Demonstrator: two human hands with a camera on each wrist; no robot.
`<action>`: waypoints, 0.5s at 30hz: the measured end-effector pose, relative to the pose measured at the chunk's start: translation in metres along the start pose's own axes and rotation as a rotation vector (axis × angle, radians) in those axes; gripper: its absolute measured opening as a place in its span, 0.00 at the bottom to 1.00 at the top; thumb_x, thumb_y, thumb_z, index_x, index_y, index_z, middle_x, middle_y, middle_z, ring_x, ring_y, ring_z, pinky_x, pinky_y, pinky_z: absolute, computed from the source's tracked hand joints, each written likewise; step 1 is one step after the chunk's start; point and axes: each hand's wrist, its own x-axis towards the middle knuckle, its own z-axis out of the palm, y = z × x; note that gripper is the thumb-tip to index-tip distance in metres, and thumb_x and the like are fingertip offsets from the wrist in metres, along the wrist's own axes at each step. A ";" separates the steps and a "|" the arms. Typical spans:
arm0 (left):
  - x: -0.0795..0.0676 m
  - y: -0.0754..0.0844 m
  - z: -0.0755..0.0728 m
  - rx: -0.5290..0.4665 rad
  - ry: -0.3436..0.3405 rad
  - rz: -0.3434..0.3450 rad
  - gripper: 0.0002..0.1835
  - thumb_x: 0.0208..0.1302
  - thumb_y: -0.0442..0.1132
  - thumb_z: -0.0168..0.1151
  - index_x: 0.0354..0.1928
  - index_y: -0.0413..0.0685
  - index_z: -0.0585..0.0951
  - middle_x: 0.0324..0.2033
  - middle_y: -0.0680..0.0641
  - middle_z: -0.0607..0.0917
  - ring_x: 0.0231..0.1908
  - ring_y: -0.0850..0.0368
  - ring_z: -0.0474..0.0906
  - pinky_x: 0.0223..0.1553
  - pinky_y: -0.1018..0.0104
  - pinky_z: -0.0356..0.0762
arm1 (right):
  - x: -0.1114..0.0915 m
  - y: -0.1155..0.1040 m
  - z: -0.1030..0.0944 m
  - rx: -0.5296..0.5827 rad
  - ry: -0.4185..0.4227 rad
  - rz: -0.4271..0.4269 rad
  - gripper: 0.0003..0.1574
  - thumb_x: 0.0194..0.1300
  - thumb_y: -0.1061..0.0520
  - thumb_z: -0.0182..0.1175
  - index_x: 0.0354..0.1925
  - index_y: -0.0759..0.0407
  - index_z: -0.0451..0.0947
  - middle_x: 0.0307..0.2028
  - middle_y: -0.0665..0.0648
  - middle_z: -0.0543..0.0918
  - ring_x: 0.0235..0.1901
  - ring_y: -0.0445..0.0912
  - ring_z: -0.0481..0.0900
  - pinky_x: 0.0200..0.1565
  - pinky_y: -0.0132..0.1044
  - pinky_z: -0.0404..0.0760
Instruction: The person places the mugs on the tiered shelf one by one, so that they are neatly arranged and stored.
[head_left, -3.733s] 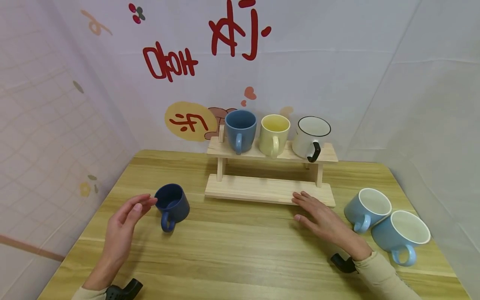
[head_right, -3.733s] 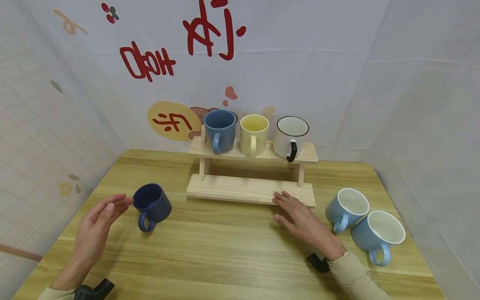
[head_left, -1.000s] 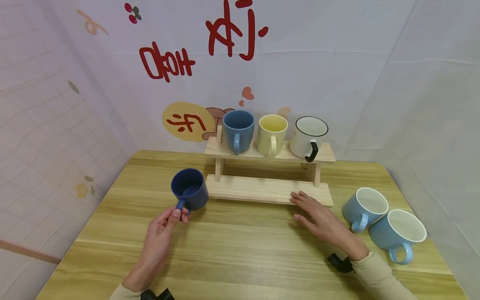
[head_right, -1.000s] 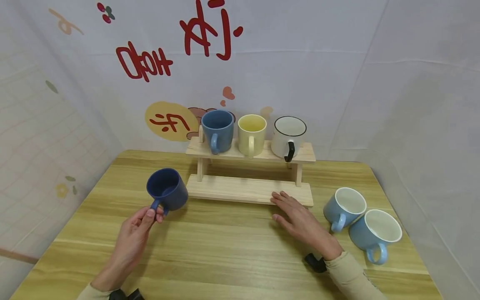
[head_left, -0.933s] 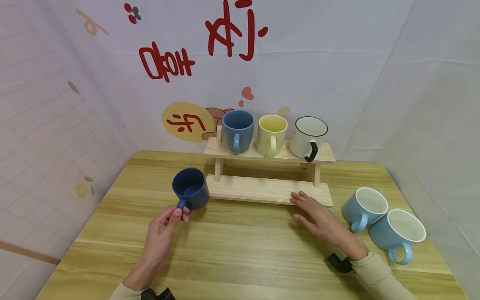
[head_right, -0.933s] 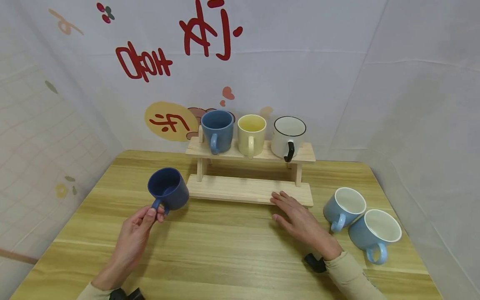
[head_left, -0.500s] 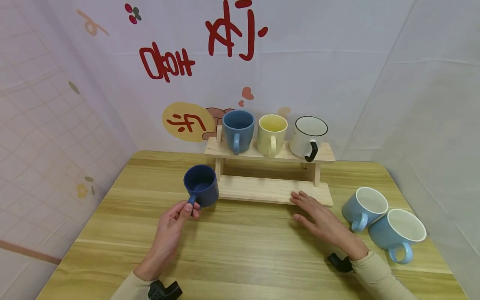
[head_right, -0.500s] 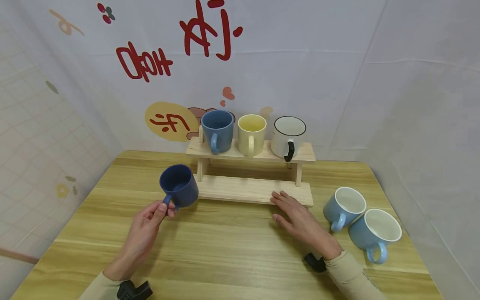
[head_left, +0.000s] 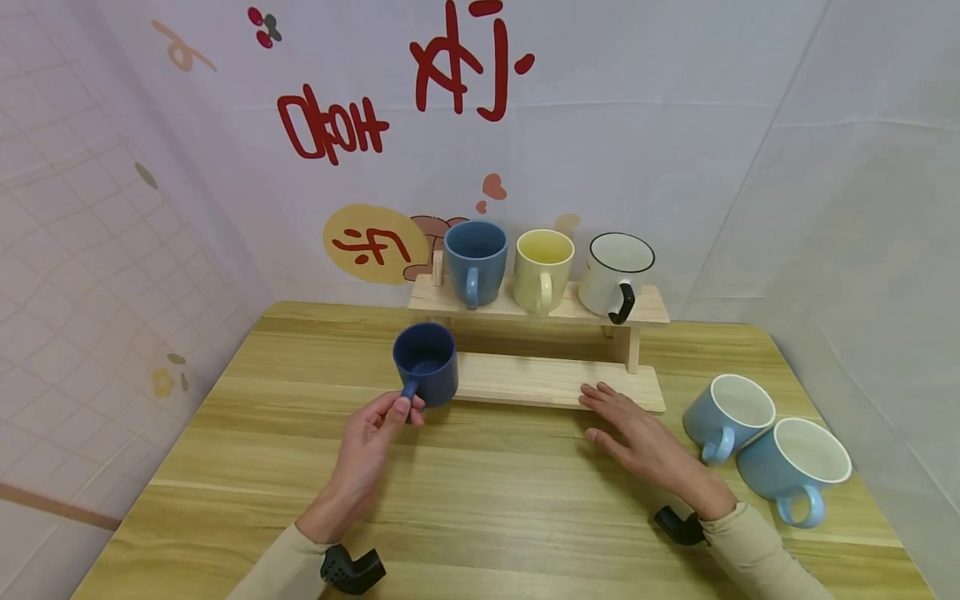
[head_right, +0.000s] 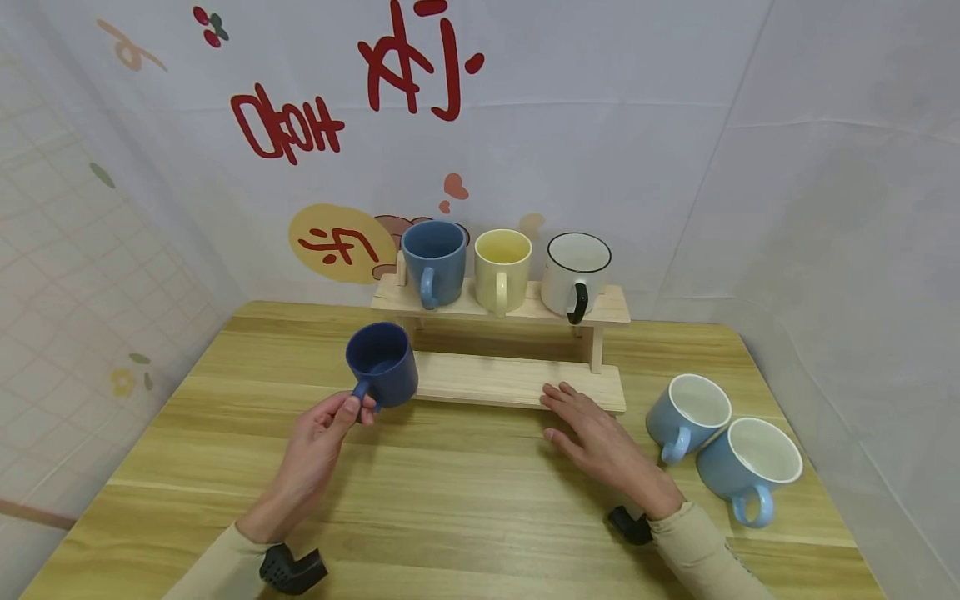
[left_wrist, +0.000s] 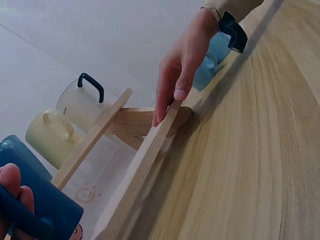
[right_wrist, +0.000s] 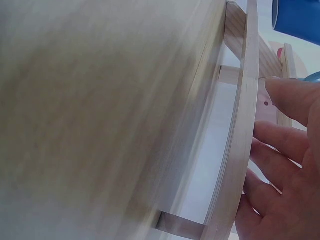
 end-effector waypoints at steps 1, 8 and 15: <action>0.001 0.000 0.002 -0.008 -0.001 0.002 0.17 0.81 0.40 0.54 0.47 0.28 0.82 0.32 0.43 0.86 0.43 0.54 0.82 0.58 0.66 0.72 | 0.000 0.000 0.000 -0.001 0.000 -0.001 0.32 0.74 0.52 0.65 0.71 0.61 0.74 0.73 0.59 0.71 0.74 0.62 0.63 0.69 0.61 0.64; 0.007 -0.002 0.012 -0.018 -0.018 0.013 0.17 0.81 0.40 0.54 0.47 0.29 0.83 0.32 0.44 0.86 0.42 0.54 0.81 0.56 0.65 0.74 | 0.000 0.001 0.001 -0.005 0.004 -0.003 0.32 0.74 0.52 0.65 0.71 0.60 0.74 0.73 0.59 0.71 0.74 0.62 0.63 0.69 0.61 0.64; 0.013 -0.007 0.022 -0.024 -0.024 -0.005 0.17 0.81 0.41 0.55 0.48 0.30 0.83 0.33 0.43 0.86 0.44 0.55 0.81 0.56 0.65 0.72 | 0.000 0.001 0.001 0.003 0.002 -0.003 0.32 0.74 0.52 0.65 0.71 0.60 0.74 0.74 0.59 0.70 0.75 0.62 0.63 0.69 0.61 0.64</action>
